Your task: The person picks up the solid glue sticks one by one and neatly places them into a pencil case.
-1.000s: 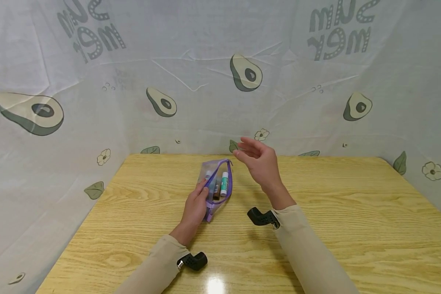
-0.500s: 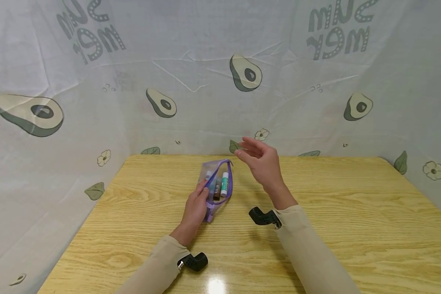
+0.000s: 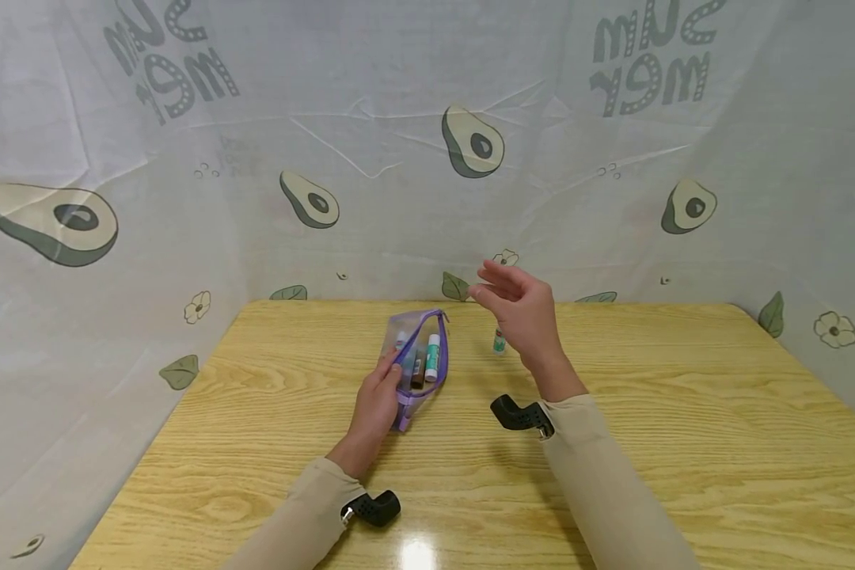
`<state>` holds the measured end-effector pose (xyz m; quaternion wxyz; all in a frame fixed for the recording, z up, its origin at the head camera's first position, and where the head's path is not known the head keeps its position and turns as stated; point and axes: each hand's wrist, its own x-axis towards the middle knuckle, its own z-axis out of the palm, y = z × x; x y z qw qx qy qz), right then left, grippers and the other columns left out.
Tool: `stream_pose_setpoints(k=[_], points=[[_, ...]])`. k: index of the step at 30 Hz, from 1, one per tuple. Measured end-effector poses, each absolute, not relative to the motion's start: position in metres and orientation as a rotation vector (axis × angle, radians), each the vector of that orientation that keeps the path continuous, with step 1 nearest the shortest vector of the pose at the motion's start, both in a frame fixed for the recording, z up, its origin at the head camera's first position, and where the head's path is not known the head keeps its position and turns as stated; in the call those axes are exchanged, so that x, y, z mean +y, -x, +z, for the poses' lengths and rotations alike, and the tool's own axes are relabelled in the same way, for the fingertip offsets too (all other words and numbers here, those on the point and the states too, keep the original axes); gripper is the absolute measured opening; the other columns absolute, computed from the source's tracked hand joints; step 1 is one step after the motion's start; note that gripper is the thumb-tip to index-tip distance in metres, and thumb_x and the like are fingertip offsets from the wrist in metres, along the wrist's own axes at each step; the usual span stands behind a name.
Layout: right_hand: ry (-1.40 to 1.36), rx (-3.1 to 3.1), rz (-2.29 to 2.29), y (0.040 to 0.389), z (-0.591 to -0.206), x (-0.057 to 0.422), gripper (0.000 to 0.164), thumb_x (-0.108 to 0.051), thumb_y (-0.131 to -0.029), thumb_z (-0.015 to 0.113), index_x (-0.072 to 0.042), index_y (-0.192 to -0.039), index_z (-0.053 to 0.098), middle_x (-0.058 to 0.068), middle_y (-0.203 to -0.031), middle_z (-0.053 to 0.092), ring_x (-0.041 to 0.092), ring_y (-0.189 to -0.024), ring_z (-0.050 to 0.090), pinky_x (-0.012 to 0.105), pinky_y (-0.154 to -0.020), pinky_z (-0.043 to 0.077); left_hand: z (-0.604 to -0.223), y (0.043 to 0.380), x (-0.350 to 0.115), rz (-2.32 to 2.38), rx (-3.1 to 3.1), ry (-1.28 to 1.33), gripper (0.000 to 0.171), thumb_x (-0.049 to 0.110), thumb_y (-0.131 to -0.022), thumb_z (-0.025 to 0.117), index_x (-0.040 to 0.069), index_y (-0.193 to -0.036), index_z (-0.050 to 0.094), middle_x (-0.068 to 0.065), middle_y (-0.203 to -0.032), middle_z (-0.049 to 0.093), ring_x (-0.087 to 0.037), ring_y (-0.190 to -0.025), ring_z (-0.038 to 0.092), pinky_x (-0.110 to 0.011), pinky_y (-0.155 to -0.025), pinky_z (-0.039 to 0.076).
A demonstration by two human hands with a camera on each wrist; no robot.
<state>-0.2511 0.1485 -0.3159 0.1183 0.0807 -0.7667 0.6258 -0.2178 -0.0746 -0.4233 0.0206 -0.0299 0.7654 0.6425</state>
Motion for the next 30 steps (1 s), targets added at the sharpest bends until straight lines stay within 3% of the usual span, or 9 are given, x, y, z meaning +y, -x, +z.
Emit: stream_pose_setpoints(k=[8,24,30], points=[[-0.182,-2.218,1.803,0.253,-0.313,0.161,0.055,-0.020,-0.102,0.072,-0.011,-0.154,0.056,0.013,-0.152,0.064,0.027,-0.135,0.066,0.040,-0.116,0.053,-0.423,0.217,-0.075,2.001,2.359,0.093,0.053,0.028,-0.115,0.038,0.015,-0.166,0.040,-0.017,-0.177,0.022,-0.039,-0.167,0.013,-0.059,-0.135,0.013],[-0.078,-2.162,1.820,0.251,-0.305,0.182,0.056,-0.021,-0.102,0.073,-0.013,-0.155,0.056,0.012,-0.152,0.064,-0.001,-0.116,0.068,0.038,-0.119,0.050,-0.422,0.216,-0.074,1.982,2.372,0.091,0.052,0.028,-0.115,0.038,0.016,-0.165,0.041,-0.018,-0.177,0.023,-0.038,-0.167,0.012,-0.060,-0.135,0.013],[-0.058,-2.139,1.816,0.250,-0.303,0.188,0.056,-0.023,-0.102,0.074,-0.014,-0.154,0.057,0.013,-0.152,0.064,-0.004,-0.112,0.069,0.039,-0.121,0.049,-0.422,0.216,-0.075,1.980,2.370,0.092,0.053,0.028,-0.115,0.037,0.016,-0.166,0.039,-0.014,-0.177,0.025,-0.038,-0.167,0.014,-0.060,-0.135,0.014]])
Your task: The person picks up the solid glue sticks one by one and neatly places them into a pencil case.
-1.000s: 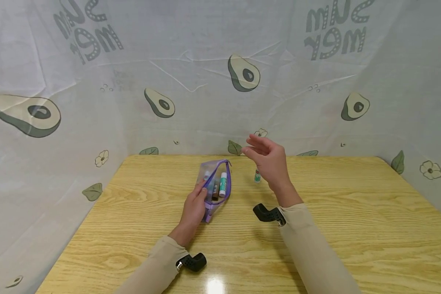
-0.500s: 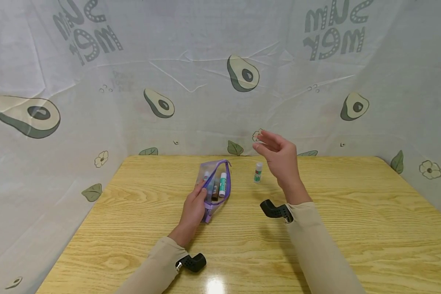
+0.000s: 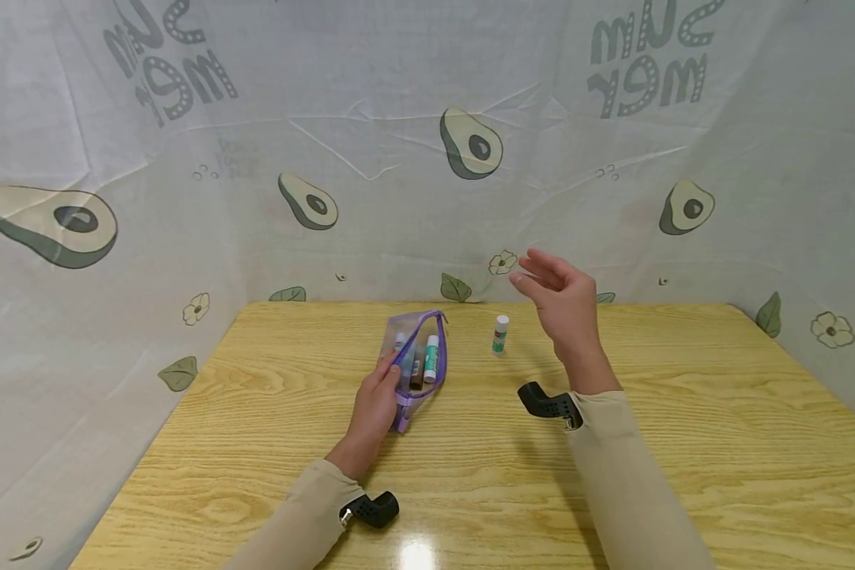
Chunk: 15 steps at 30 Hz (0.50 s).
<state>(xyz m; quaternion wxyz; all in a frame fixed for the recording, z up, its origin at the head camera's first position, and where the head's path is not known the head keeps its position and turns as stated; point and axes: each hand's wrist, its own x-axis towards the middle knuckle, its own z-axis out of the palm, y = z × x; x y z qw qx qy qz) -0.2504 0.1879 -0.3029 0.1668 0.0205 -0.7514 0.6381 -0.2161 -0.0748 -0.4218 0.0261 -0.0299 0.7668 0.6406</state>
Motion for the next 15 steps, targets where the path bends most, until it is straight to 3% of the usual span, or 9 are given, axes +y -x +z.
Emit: stream_pose_setpoints(k=[7,15], points=[[-0.044,-2.111,1.825,0.2492,-0.3011,0.1897,0.056,-0.022,-0.101,0.075,-0.015,-0.154,0.058,0.013,-0.151,0.064,-0.003,-0.114,0.069,0.039,-0.120,0.049,-0.4207,0.2155,-0.0749,1.972,2.368,0.092,0.053,0.029,-0.115,0.036,0.015,-0.166,0.038,-0.010,-0.177,0.027,-0.038,-0.166,0.014,-0.059,-0.135,0.014],[-0.021,-2.111,1.865,0.2524,-0.3043,0.1896,0.057,-0.020,-0.101,0.074,-0.014,-0.155,0.057,0.010,-0.153,0.064,-0.001,-0.118,0.070,0.036,-0.120,0.049,-0.4210,0.2158,-0.0751,1.988,2.363,0.084,0.053,0.028,-0.115,0.037,0.014,-0.166,0.038,-0.014,-0.177,0.024,-0.038,-0.167,0.013,-0.058,-0.135,0.014]])
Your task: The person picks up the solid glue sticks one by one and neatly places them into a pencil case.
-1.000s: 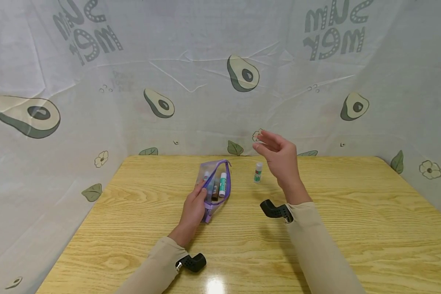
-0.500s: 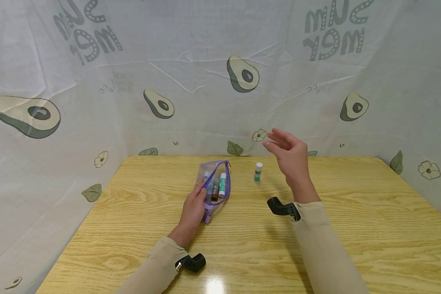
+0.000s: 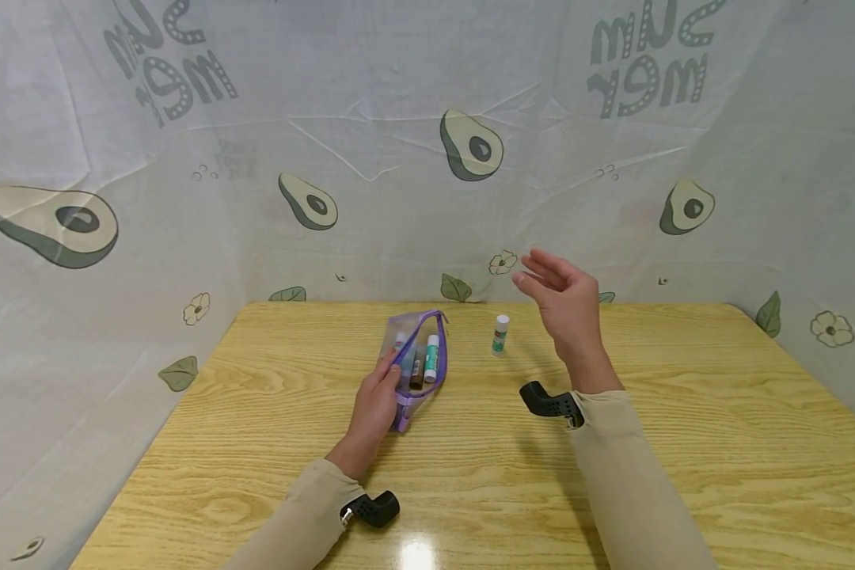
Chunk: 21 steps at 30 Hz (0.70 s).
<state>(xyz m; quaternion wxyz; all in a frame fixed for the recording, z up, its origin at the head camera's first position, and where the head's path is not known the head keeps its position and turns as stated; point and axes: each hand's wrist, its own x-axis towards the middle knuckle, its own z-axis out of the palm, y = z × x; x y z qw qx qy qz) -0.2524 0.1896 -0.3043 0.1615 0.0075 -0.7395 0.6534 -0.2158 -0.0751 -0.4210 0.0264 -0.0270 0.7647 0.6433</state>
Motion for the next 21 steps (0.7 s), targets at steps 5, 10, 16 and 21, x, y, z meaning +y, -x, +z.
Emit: stream_pose_setpoints(k=[5,10,16,21], points=[[-0.017,-2.144,1.900,0.257,-0.314,0.191,0.060,-0.020,-0.102,0.073,-0.014,-0.158,0.053,0.009,-0.156,0.060,0.010,-0.129,0.069,0.032,-0.119,0.049,-0.420,0.215,-0.075,1.984,2.367,0.107,0.052,0.028,-0.115,0.038,0.015,-0.166,0.040,-0.017,-0.177,0.023,-0.039,-0.166,0.014,-0.060,-0.134,0.014],[-0.017,-2.196,1.927,0.266,-0.330,0.193,0.063,-0.020,-0.103,0.072,-0.012,-0.160,0.049,0.009,-0.159,0.057,0.017,-0.136,0.066,0.036,-0.122,0.046,-0.420,0.216,-0.075,1.993,2.369,0.110,0.052,0.027,-0.114,0.038,0.014,-0.165,0.041,-0.017,-0.176,0.023,-0.038,-0.166,0.014,-0.060,-0.135,0.014],[-0.009,-2.234,1.963,0.274,-0.350,0.192,0.063,-0.020,-0.102,0.072,-0.010,-0.160,0.049,0.011,-0.160,0.057,0.021,-0.139,0.064,0.036,-0.120,0.049,-0.421,0.217,-0.075,1.994,2.373,0.113,0.052,0.027,-0.115,0.038,0.013,-0.164,0.042,-0.017,-0.176,0.023,-0.037,-0.167,0.013,-0.058,-0.135,0.014],[0.001,-2.271,1.975,0.278,-0.363,0.189,0.061,-0.022,-0.101,0.074,-0.009,-0.157,0.052,0.011,-0.159,0.058,0.024,-0.146,0.058,0.033,-0.115,0.053,-0.421,0.217,-0.075,1.999,2.382,0.100,0.052,0.026,-0.114,0.039,0.011,-0.164,0.043,-0.016,-0.176,0.024,-0.036,-0.167,0.013,-0.058,-0.135,0.013]])
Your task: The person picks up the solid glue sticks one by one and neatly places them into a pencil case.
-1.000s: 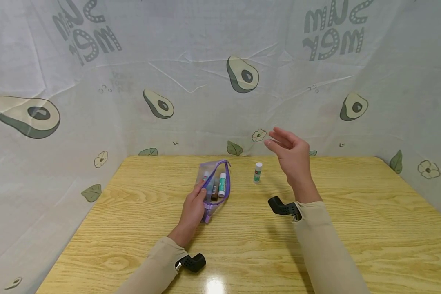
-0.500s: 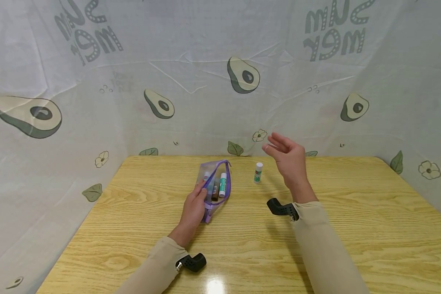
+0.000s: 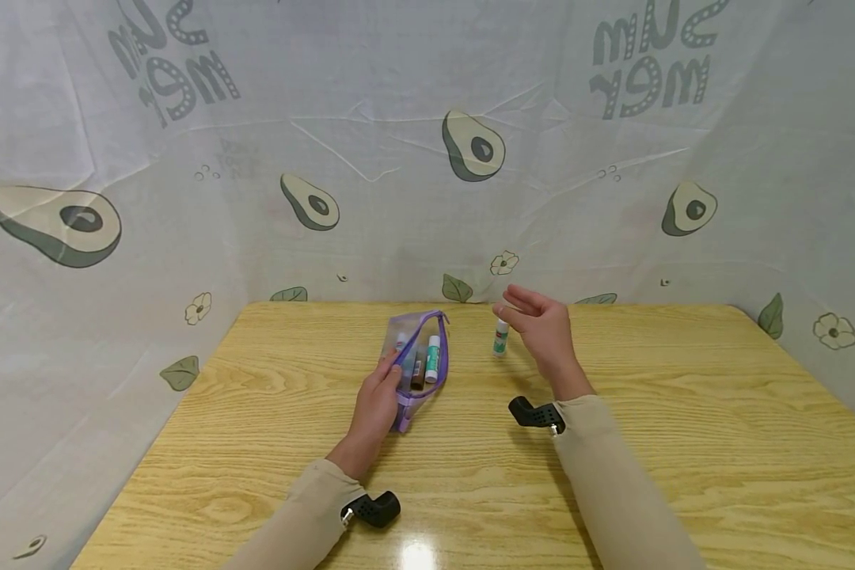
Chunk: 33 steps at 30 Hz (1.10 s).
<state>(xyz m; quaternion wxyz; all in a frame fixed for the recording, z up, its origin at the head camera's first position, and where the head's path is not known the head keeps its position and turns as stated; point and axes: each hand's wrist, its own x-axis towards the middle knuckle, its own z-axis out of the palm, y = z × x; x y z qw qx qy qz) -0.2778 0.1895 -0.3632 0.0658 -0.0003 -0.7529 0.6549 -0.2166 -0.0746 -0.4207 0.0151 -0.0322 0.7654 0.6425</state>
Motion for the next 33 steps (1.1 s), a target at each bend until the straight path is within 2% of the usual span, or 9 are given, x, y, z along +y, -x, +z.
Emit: stream_pose_setpoints(k=[3,6,8,11,20,28,33], points=[[0.016,-2.299,1.969,0.279,-0.370,0.188,0.059,-0.023,-0.101,0.075,-0.010,-0.155,0.055,0.011,-0.156,0.060,0.019,-0.139,0.064,0.023,-0.105,0.056,-0.421,0.216,-0.075,1.998,2.383,0.102,0.052,0.026,-0.114,0.039,0.011,-0.164,0.043,-0.016,-0.176,0.025,-0.036,-0.167,0.013,-0.058,-0.135,0.013],[0.025,-2.318,1.954,0.280,-0.375,0.188,0.056,-0.023,-0.101,0.075,-0.009,-0.153,0.058,0.013,-0.154,0.062,0.006,-0.122,0.071,0.018,-0.096,0.056,-0.421,0.217,-0.075,2.001,2.379,0.106,0.052,0.026,-0.114,0.039,0.011,-0.164,0.043,-0.017,-0.176,0.024,-0.036,-0.167,0.013,-0.058,-0.135,0.013],[0.021,-2.317,1.952,0.281,-0.377,0.188,0.055,-0.021,-0.100,0.076,-0.008,-0.151,0.060,0.015,-0.152,0.063,-0.002,-0.110,0.072,0.020,-0.096,0.058,-0.421,0.217,-0.074,1.999,2.377,0.108,0.052,0.026,-0.114,0.039,0.011,-0.164,0.043,-0.017,-0.176,0.023,-0.036,-0.167,0.013,-0.058,-0.135,0.013],[0.008,-2.323,1.959,0.282,-0.380,0.187,0.052,-0.020,-0.099,0.076,-0.006,-0.147,0.063,0.018,-0.150,0.064,-0.006,-0.102,0.072,0.026,-0.099,0.060,-0.420,0.216,-0.074,1.995,2.375,0.111,0.052,0.027,-0.114,0.039,0.013,-0.164,0.042,-0.017,-0.177,0.023,-0.037,-0.167,0.013,-0.059,-0.135,0.013],[0.070,-2.336,1.997,0.283,-0.389,0.189,0.045,-0.015,-0.101,0.074,-0.005,-0.144,0.066,0.021,-0.149,0.064,-0.002,-0.102,0.073,0.029,-0.101,0.061,-0.420,0.216,-0.075,1.980,2.385,0.106,0.052,0.028,-0.114,0.039,0.014,-0.165,0.041,-0.017,-0.176,0.023,-0.038,-0.167,0.013,-0.060,-0.135,0.013],[0.103,-2.358,1.996,0.284,-0.395,0.190,0.047,-0.011,-0.102,0.071,0.002,-0.147,0.061,0.025,-0.147,0.064,0.012,-0.119,0.072,0.035,-0.105,0.058,-0.420,0.216,-0.075,1.981,2.397,0.086,0.052,0.027,-0.114,0.039,0.012,-0.164,0.041,-0.018,-0.176,0.025,-0.038,-0.166,0.015,-0.059,-0.135,0.014],[0.087,-2.349,2.001,0.284,-0.398,0.189,0.049,-0.009,-0.102,0.071,0.003,-0.147,0.060,0.027,-0.147,0.063,0.008,-0.114,0.073,0.038,-0.107,0.058,-0.420,0.216,-0.075,1.983,2.391,0.093,0.052,0.026,-0.114,0.039,0.012,-0.164,0.042,-0.018,-0.176,0.024,-0.038,-0.166,0.015,-0.059,-0.135,0.014]])
